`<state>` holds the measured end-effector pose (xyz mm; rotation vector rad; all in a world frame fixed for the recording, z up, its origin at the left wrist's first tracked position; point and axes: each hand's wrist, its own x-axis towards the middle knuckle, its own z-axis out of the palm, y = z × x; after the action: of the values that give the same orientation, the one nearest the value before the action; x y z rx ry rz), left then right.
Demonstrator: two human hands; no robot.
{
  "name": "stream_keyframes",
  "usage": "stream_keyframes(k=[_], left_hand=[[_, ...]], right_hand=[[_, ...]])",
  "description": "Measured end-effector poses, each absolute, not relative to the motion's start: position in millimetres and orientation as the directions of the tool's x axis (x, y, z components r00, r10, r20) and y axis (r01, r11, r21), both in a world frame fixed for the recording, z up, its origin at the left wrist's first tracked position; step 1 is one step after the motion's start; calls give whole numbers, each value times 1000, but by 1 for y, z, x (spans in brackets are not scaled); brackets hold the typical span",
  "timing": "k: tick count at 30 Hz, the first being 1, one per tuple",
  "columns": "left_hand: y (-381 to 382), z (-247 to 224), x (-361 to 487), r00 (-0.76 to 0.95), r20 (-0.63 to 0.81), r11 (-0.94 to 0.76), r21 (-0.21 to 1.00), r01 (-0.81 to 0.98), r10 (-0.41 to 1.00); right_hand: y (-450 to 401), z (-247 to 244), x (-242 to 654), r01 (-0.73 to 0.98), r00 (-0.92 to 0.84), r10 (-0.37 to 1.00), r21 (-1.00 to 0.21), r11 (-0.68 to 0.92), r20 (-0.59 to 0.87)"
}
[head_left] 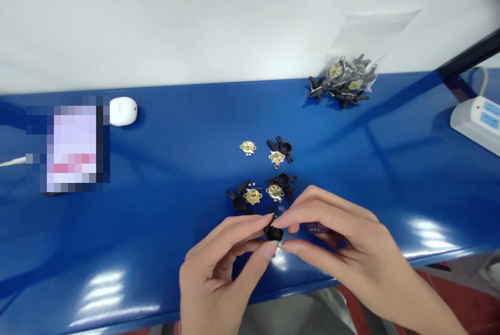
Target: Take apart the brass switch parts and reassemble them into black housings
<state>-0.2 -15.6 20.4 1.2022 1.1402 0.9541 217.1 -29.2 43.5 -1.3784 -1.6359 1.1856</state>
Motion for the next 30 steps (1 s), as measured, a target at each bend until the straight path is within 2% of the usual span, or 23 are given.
stream_keyframes(k=[10, 15, 30], left_hand=[[-16, 22, -1, 170, -158, 151, 987, 53, 973], [-15, 22, -1, 133, -167, 163, 986, 42, 977], [-11, 19, 4, 114, -83, 81, 996, 24, 990]], right_hand=[[-25, 42, 217, 355, -233, 970, -934, 23, -64], [-24, 40, 217, 353, -217, 976, -934, 60, -19], [-31, 32, 203, 323, -126, 992, -945, 50, 9]])
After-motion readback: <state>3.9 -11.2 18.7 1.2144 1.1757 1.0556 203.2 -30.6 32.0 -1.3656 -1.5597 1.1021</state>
